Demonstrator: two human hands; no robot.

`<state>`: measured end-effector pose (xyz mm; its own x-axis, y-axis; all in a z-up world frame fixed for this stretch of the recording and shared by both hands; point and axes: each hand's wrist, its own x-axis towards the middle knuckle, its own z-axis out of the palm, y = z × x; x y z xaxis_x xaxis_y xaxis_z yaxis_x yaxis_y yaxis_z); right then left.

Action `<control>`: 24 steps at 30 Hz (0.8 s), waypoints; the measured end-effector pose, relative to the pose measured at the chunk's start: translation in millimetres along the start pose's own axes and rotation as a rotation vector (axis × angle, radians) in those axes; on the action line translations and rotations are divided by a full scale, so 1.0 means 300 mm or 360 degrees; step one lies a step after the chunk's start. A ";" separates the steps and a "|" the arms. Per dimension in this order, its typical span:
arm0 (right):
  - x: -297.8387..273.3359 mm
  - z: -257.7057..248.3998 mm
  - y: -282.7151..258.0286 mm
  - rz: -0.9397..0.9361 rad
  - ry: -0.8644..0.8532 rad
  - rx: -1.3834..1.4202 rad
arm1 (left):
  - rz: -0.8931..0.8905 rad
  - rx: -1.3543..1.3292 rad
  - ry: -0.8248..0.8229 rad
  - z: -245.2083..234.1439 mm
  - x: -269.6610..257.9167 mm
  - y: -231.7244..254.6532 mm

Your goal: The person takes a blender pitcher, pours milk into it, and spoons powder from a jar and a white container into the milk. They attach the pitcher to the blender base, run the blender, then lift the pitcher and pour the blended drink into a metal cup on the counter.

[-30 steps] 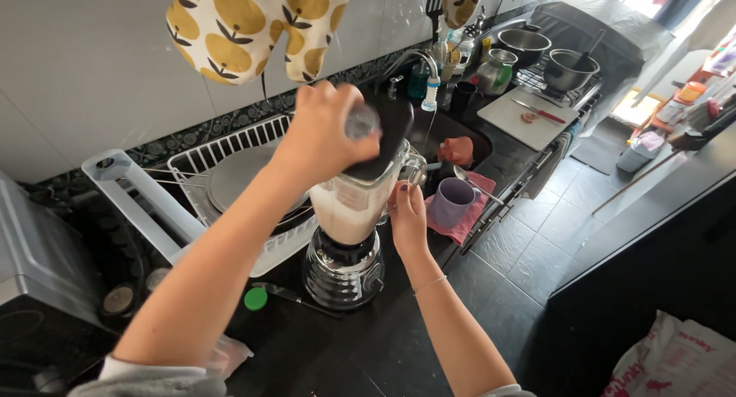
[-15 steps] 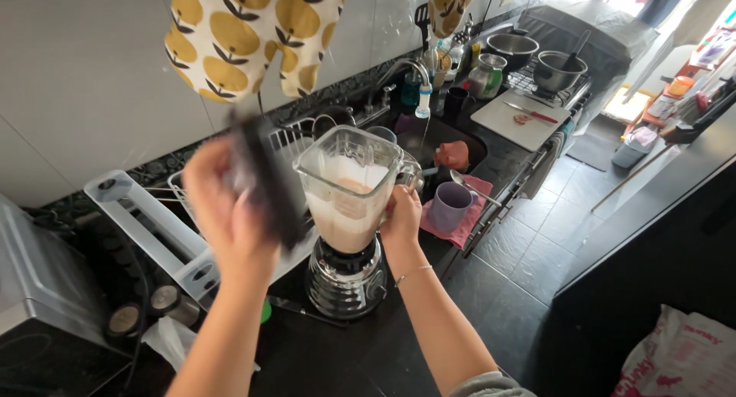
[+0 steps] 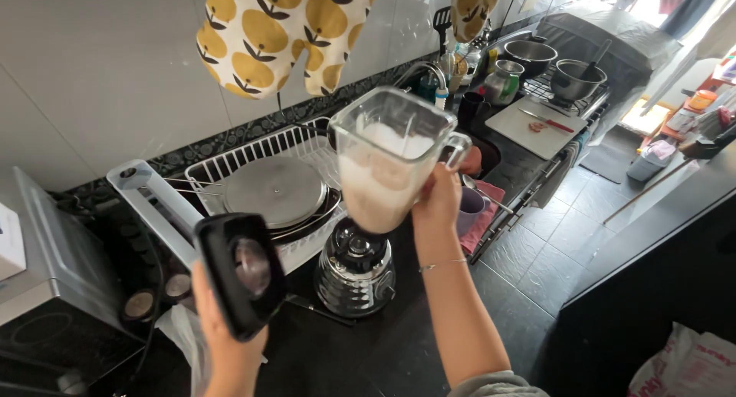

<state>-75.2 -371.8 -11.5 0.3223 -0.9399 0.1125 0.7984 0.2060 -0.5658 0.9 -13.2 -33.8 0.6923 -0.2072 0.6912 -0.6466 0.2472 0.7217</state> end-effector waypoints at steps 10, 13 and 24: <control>-0.081 -0.165 -0.359 -0.0149 -0.0025 0.0131 | -0.1248 -0.1669 0.0122 0.328 -0.181 -0.107; -0.066 -0.291 -0.464 -0.0188 0.0032 0.0077 | -0.1363 -0.1835 -0.0085 0.449 -0.237 -0.100; 0.174 -1.092 -0.876 -0.0396 0.0192 -0.0144 | -0.2095 -0.1960 -0.0361 1.085 -0.447 0.039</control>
<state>-434.9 -564.1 -124.4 0.0553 -0.9852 0.1622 0.7948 -0.0548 -0.6044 -203.7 -290.6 -106.0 0.3788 -0.9083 -0.1773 0.8788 0.2930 0.3767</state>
